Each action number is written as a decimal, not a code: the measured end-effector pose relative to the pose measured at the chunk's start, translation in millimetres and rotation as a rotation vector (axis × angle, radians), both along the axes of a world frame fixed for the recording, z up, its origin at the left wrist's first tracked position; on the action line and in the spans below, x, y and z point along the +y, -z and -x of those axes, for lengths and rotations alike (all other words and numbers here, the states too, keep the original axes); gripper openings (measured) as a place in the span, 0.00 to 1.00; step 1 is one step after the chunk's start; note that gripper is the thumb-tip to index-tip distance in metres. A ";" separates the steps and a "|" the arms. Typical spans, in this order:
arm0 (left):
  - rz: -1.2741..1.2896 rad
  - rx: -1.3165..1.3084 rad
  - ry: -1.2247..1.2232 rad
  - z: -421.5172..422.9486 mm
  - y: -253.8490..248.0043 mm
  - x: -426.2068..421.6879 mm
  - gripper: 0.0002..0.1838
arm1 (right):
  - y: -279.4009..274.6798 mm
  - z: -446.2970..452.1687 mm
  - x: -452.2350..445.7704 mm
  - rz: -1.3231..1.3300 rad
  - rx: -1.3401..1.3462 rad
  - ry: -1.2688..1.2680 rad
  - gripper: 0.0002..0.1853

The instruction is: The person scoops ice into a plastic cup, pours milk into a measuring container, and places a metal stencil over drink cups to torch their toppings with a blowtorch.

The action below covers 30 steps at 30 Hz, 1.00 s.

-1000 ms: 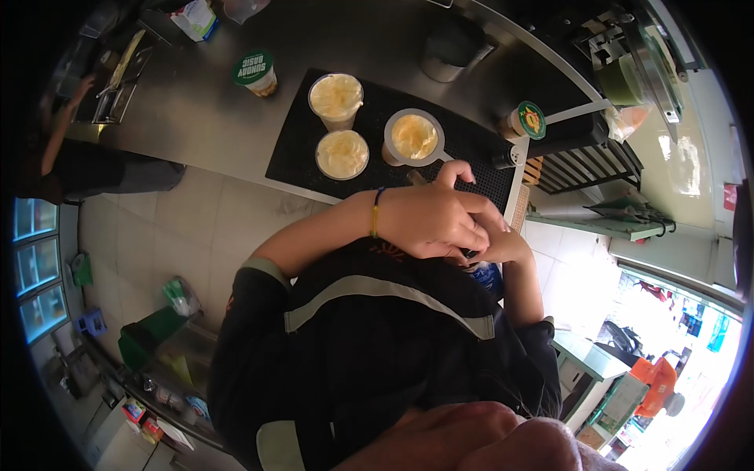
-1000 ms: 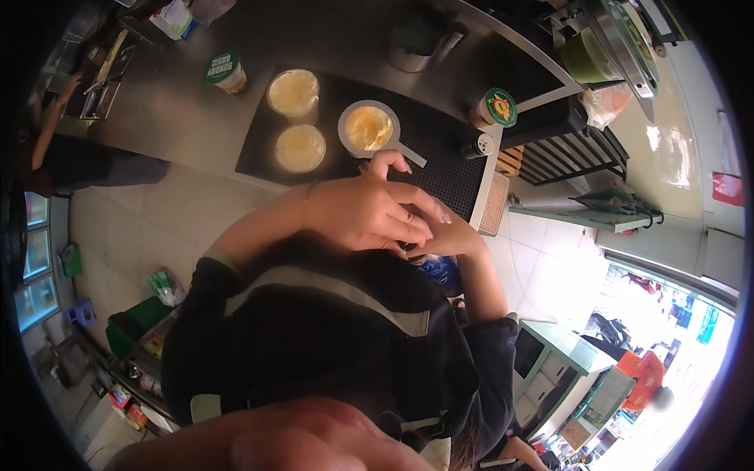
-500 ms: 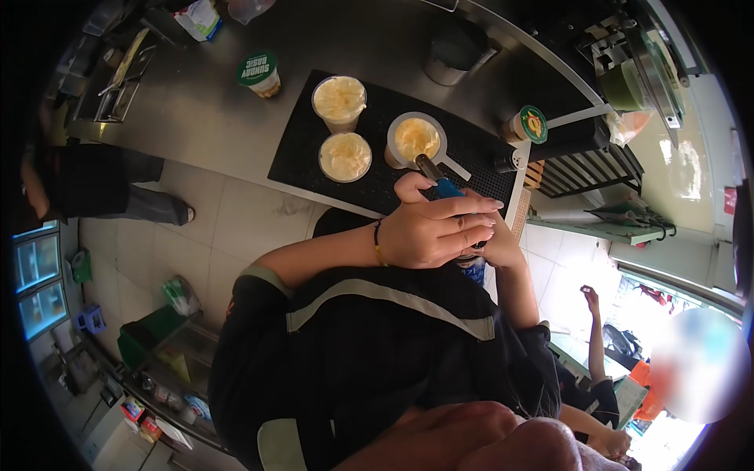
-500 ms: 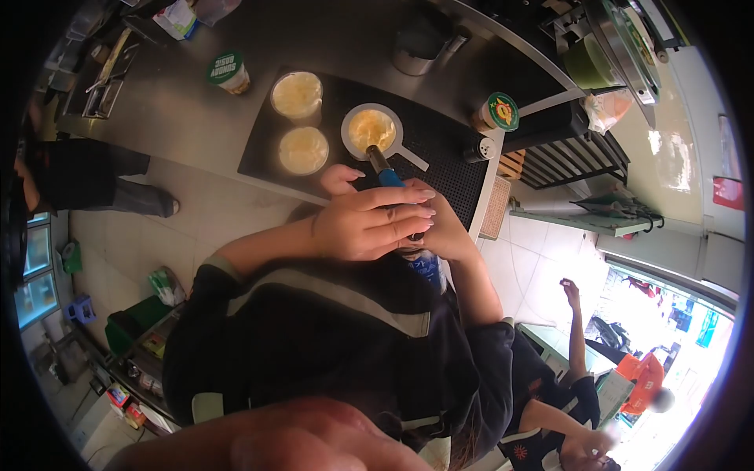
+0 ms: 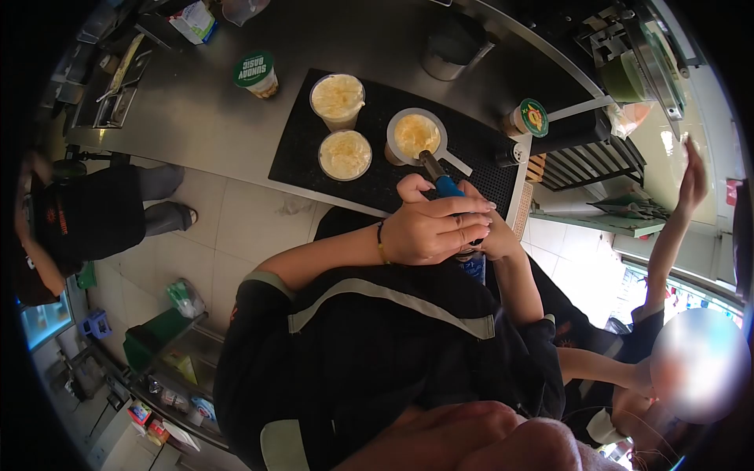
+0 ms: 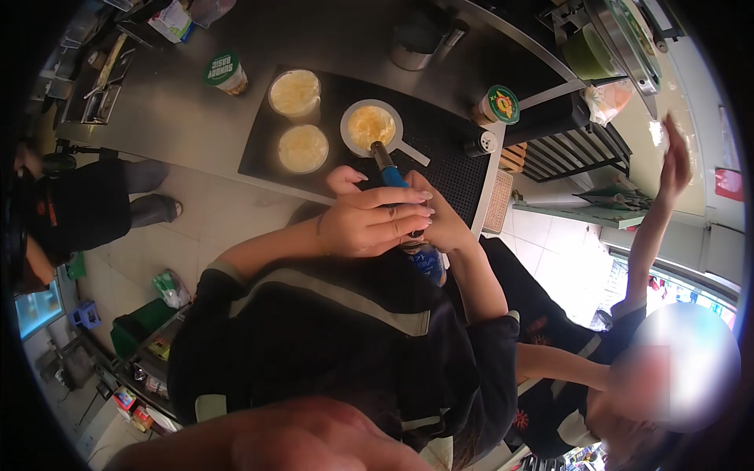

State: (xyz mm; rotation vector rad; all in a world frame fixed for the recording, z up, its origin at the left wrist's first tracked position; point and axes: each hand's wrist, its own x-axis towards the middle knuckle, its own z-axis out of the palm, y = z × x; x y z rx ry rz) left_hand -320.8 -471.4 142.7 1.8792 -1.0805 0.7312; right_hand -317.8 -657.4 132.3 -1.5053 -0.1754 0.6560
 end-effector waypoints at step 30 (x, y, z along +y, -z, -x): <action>0.093 -0.095 -0.220 7.7 9.4 -12.5 0.11 | -8.9 -3.5 -2.7 -0.056 0.130 0.036 0.23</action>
